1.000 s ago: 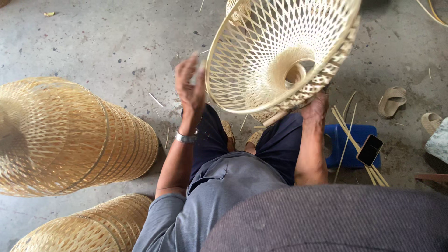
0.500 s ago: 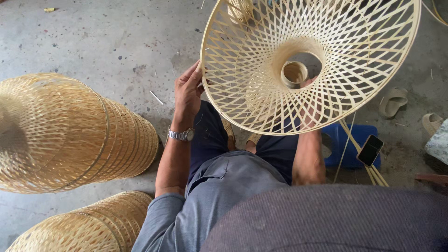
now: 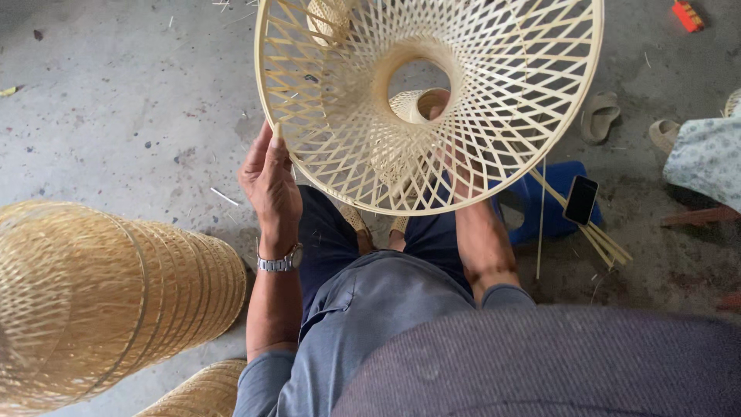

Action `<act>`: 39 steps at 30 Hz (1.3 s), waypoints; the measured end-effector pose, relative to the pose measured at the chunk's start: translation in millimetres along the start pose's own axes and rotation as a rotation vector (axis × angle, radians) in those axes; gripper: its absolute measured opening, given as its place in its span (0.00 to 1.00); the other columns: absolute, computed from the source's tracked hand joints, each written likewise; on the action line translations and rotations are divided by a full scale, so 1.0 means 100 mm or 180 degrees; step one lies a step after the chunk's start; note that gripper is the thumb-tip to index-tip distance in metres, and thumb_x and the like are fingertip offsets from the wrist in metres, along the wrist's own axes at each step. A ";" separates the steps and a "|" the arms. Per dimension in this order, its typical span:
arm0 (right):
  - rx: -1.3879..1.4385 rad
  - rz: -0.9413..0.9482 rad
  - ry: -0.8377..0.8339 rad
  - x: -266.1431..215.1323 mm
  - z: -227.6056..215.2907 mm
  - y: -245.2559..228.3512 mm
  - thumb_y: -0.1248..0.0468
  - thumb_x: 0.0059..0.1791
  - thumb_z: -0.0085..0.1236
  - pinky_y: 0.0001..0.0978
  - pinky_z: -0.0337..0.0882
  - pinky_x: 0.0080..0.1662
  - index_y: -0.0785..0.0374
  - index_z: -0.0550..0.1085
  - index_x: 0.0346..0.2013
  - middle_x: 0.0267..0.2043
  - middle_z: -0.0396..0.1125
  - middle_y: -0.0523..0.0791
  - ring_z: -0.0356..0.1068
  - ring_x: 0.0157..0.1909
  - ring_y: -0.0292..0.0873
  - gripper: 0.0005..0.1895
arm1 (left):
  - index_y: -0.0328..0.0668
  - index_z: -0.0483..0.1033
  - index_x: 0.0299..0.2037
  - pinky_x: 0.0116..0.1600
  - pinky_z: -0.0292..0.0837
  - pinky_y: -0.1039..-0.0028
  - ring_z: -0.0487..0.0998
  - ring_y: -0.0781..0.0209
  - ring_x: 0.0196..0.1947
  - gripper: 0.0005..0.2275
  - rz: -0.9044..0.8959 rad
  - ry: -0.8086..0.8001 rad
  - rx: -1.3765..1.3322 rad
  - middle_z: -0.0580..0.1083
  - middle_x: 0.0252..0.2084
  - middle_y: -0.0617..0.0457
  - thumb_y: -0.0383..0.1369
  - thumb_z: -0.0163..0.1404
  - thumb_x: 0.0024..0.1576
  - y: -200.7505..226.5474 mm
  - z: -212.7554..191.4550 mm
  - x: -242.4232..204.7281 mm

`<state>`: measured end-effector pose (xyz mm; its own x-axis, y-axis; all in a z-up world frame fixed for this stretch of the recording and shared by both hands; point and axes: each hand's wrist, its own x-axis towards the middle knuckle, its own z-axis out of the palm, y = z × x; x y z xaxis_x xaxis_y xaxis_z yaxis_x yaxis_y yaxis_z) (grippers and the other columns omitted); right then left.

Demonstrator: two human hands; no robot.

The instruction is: The person constructs a bamboo basket by weaving strips together, cutting excess material with a small knife, and securing the base of the structure.

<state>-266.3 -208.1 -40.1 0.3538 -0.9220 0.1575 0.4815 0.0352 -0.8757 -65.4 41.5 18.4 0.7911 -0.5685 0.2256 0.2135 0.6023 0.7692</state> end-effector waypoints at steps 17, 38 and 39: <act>-0.0373 -0.0200 -0.0048 0.73 0.28 -0.32 0.63 0.58 0.61 0.31 0.62 0.32 0.65 0.71 0.43 0.31 0.61 0.40 0.58 0.30 0.34 0.09 | 0.32 0.73 0.65 0.44 0.69 0.81 0.73 0.72 0.39 0.15 0.0443 0.0031 0.0511 0.78 0.48 0.53 0.25 0.52 0.69 0.12 0.34 -0.30; -0.0519 -0.0247 0.0042 0.74 0.02 -0.39 0.65 0.59 0.63 0.32 0.61 0.35 0.66 0.68 0.41 0.31 0.59 0.40 0.56 0.31 0.35 0.12 | 0.33 0.78 0.57 0.48 0.78 0.77 0.78 0.69 0.43 0.11 0.0534 0.0426 0.0443 0.79 0.45 0.54 0.26 0.54 0.67 -0.14 0.13 -0.22; -0.0530 -0.0245 0.0044 0.75 0.02 -0.39 0.65 0.59 0.63 0.32 0.61 0.35 0.66 0.68 0.41 0.31 0.59 0.40 0.56 0.31 0.35 0.12 | 0.33 0.78 0.58 0.47 0.77 0.77 0.78 0.69 0.42 0.11 0.0538 0.0433 0.0428 0.79 0.45 0.54 0.26 0.54 0.67 -0.13 0.13 -0.21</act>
<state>-257.3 -277.6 6.4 0.3093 -0.9248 0.2216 0.3670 -0.0989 -0.9250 -92.6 38.4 11.1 0.8809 -0.3800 0.2822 0.0008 0.5974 0.8020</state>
